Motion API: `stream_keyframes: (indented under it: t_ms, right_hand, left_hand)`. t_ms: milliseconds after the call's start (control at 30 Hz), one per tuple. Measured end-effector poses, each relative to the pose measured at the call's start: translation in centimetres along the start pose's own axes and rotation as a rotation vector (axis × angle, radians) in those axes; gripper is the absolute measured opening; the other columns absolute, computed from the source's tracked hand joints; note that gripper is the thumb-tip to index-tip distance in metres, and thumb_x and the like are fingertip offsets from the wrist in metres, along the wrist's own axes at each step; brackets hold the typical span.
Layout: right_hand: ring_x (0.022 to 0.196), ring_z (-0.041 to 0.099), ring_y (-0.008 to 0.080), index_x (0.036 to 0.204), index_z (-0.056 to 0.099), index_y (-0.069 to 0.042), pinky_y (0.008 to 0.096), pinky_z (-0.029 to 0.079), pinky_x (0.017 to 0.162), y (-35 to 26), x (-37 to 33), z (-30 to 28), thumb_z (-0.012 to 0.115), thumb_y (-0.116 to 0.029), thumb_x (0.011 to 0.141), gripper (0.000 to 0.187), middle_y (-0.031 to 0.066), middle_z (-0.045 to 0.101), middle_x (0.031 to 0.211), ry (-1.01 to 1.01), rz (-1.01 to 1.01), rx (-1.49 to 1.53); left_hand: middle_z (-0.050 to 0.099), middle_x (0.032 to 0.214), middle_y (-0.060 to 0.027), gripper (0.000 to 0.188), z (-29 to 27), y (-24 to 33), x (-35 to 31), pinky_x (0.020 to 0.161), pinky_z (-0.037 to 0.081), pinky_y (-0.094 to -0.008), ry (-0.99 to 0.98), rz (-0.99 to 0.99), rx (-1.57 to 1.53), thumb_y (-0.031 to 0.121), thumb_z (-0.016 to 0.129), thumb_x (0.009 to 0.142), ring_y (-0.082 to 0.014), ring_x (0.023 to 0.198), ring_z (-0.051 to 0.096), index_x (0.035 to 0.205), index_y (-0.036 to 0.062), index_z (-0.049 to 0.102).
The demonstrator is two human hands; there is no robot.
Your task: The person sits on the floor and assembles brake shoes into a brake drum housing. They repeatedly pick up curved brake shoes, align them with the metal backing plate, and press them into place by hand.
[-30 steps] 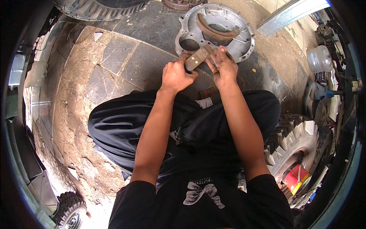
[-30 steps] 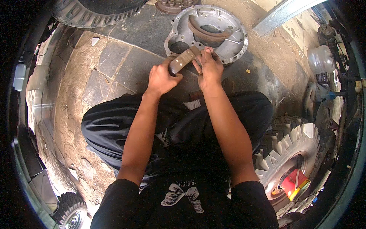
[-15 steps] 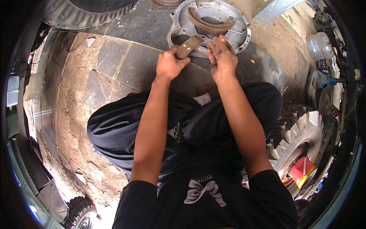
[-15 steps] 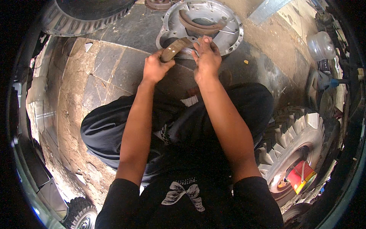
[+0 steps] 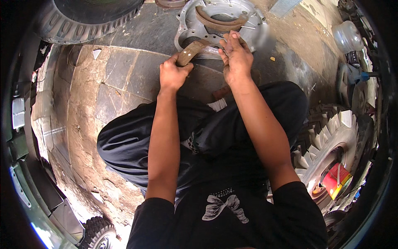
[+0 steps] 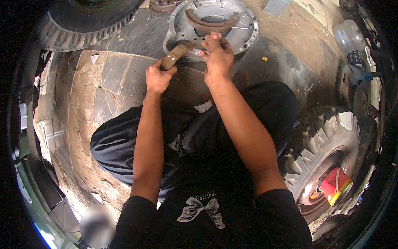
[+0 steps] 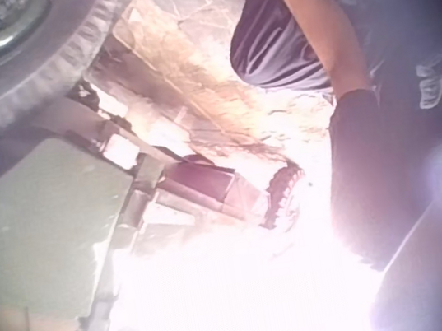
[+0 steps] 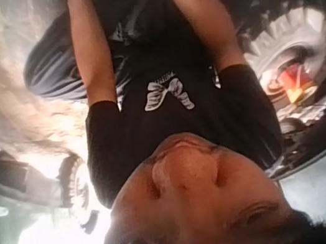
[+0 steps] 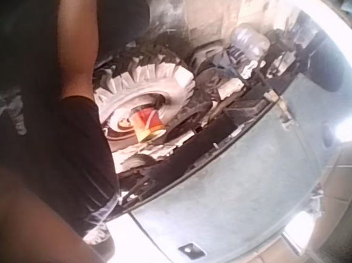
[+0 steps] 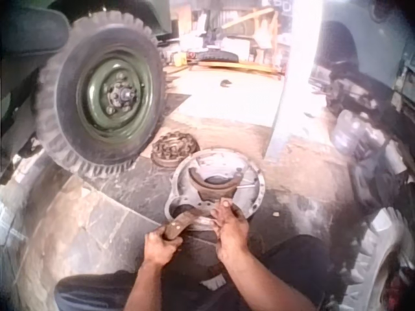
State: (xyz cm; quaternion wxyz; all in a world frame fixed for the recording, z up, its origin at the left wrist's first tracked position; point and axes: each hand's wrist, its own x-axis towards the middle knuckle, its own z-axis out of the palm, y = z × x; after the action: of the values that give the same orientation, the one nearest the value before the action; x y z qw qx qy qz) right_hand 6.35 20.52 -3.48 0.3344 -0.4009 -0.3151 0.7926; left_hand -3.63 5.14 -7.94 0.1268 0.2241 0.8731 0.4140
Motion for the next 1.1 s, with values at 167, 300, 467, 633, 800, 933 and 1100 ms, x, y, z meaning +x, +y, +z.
stream_keyframes:
  t_ms: [167,300,467,633,800,933,1100]
  right_hand:
    - [0.107,0.066,0.0187,0.130,0.062,-0.011,0.0340,0.052,0.087,0.3,-0.2,0.0,0.069,-0.028,0.101,0.034,0.0054,0.069,0.126,-0.018,0.010,-0.005]
    - [0.104,0.067,0.0182,0.129,0.062,-0.010,0.0332,0.052,0.085,0.2,-0.6,0.2,0.069,-0.028,0.101,0.034,0.0045,0.069,0.124,-0.019,0.023,-0.012]
    - [0.101,0.067,0.0168,0.128,0.063,-0.011,0.0316,0.052,0.081,0.7,-0.5,-0.1,0.070,-0.028,0.100,0.034,0.0033,0.070,0.121,-0.037,0.015,-0.036]
    - [0.087,0.065,0.0129,0.119,0.068,-0.009,0.0298,0.050,0.072,1.1,-0.1,-0.5,0.073,-0.027,0.099,0.028,0.0000,0.072,0.109,-0.090,-0.036,-0.088]
    - [0.083,0.066,0.0107,0.113,0.076,-0.004,0.0266,0.051,0.076,1.4,1.4,-0.7,0.077,-0.026,0.095,0.028,0.0020,0.076,0.102,-0.285,-0.318,-0.570]
    - [0.077,0.070,0.0100,0.107,0.079,-0.005,0.0263,0.054,0.072,3.1,2.7,-0.6,0.080,-0.026,0.093,0.026,0.0061,0.078,0.094,-0.312,-0.678,-0.946]
    - [0.061,0.069,0.0126,0.105,0.082,-0.011,0.0286,0.054,0.063,3.9,2.5,0.0,0.082,-0.027,0.090,0.022,0.0054,0.078,0.081,-0.284,-0.606,-1.114]
  left_hand:
    - [0.075,0.102,-0.0229,0.044,0.2,-0.6,-0.3,0.090,0.058,-0.0454,0.052,0.044,0.043,0.024,0.081,0.074,-0.0396,0.099,0.073,0.114,0.0069,0.074]
    - [0.075,0.104,-0.0213,0.046,0.7,-0.4,-0.2,0.089,0.058,-0.0471,0.066,0.082,0.089,0.025,0.084,0.074,-0.0402,0.100,0.072,0.116,0.0089,0.073]
    - [0.075,0.104,-0.0218,0.051,1.2,-0.3,-0.1,0.089,0.057,-0.0497,0.057,0.089,0.160,0.028,0.085,0.073,-0.0425,0.099,0.072,0.119,0.0113,0.071]
    - [0.075,0.098,-0.0235,0.050,1.5,-0.6,-0.3,0.087,0.058,-0.0519,0.094,0.101,0.196,0.033,0.083,0.075,-0.0446,0.095,0.072,0.119,0.0129,0.072]
    - [0.073,0.095,-0.0265,0.044,1.8,0.0,-0.7,0.083,0.057,-0.0526,0.140,0.116,0.227,0.029,0.082,0.076,-0.0467,0.094,0.070,0.113,0.0077,0.071]
    - [0.072,0.094,-0.0265,0.043,1.9,0.1,-0.9,0.081,0.058,-0.0531,0.168,0.127,0.213,0.030,0.083,0.076,-0.0466,0.092,0.070,0.111,0.0079,0.072]
    - [0.073,0.093,-0.0259,0.044,2.0,-0.3,-0.8,0.080,0.058,-0.0528,0.174,0.127,0.189,0.031,0.083,0.076,-0.0466,0.091,0.070,0.112,0.0083,0.072]
